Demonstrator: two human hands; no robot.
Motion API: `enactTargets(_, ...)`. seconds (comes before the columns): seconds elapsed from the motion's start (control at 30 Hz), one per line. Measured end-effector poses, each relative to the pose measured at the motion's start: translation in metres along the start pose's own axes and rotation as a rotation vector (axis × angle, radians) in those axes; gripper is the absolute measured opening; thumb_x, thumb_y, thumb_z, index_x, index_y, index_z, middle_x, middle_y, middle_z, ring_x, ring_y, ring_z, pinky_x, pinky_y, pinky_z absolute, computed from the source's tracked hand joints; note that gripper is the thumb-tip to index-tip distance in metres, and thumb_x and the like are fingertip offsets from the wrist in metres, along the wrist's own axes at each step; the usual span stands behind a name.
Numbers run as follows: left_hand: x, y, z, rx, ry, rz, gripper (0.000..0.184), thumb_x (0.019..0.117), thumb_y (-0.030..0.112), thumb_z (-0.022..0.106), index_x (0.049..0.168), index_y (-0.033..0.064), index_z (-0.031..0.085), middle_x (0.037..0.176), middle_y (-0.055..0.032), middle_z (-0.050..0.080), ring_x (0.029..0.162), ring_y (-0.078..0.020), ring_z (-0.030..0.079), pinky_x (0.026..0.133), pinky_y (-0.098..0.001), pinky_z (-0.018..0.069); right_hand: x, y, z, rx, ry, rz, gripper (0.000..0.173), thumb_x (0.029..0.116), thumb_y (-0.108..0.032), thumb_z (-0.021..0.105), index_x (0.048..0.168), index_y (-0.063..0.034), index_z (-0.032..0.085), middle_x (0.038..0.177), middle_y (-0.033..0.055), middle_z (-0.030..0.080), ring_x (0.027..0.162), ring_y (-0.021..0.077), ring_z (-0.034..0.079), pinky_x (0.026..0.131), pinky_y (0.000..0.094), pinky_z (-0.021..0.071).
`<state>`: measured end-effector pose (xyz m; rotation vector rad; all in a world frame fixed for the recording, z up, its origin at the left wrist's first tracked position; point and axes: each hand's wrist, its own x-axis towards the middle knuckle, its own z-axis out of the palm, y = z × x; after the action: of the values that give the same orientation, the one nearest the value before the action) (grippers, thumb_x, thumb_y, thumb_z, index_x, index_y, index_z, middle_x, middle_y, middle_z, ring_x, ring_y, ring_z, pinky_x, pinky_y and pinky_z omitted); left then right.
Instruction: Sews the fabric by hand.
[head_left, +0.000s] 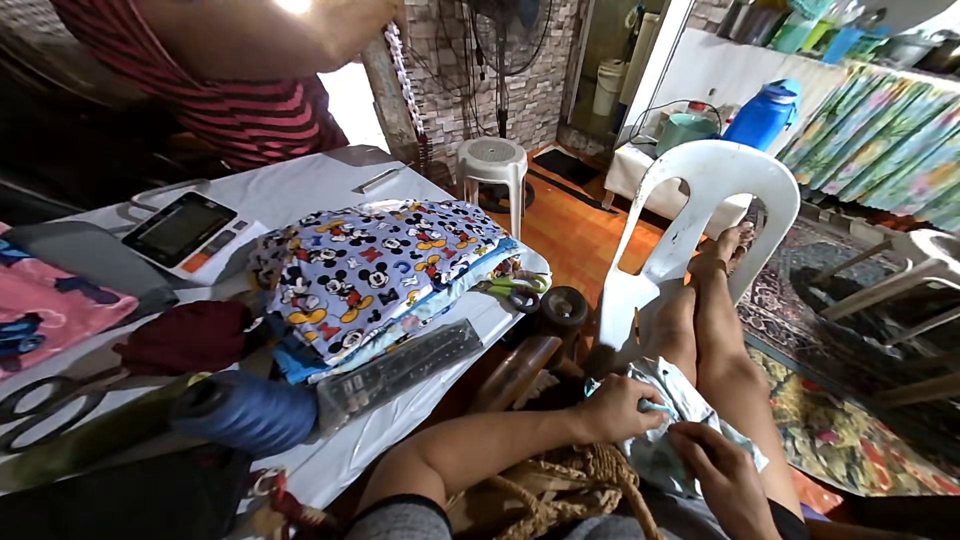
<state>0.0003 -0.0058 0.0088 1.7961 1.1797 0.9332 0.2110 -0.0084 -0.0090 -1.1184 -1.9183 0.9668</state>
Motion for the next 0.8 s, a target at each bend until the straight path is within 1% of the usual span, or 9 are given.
enactTargets(0.53,0.0001,0.0008,-0.0015,0.006,-0.02,-0.002,0.021,0.0982,0.013,0.065,0.103,-0.0063,0.073,0.092,-0.0188,0.071,0.082,-0.0223,0.067,0.078,-0.0369,0.0522,-0.0006,-0.0016,0.0009,0.034,0.005,0.026,0.017,0.0943,-0.01,0.058,0.1,0.001,0.07,0.074,-0.0061,0.067,0.058,-0.006,0.057,0.055,0.014,0.0508)
enactTargets(0.7,0.0,0.0024,-0.0026,0.01,-0.029,-0.008,0.021,0.0985,0.013,0.065,0.105,-0.0064,0.072,0.094,-0.0191,0.072,0.085,-0.0226,0.067,0.08,-0.037,0.0523,-0.0005,-0.0023,0.0011,0.026,0.008,0.034,0.018,0.0943,-0.01,0.058,0.1,0.0014,0.07,0.074,-0.0061,0.067,0.058,-0.0066,0.057,0.055,0.0138,0.051)
enactTargets(0.8,-0.0002,0.0014,-0.0017,0.003,-0.022,0.0,0.021,0.0982,0.012,0.065,0.104,-0.0063,0.072,0.094,-0.0191,0.072,0.084,-0.0222,0.067,0.079,-0.0369,0.0522,-0.0007,-0.0017,0.0017,0.027,0.009,0.036,0.018,0.0943,-0.011,0.058,0.1,0.0015,0.07,0.075,-0.0058,0.067,0.058,-0.0064,0.057,0.055,0.014,0.0508)
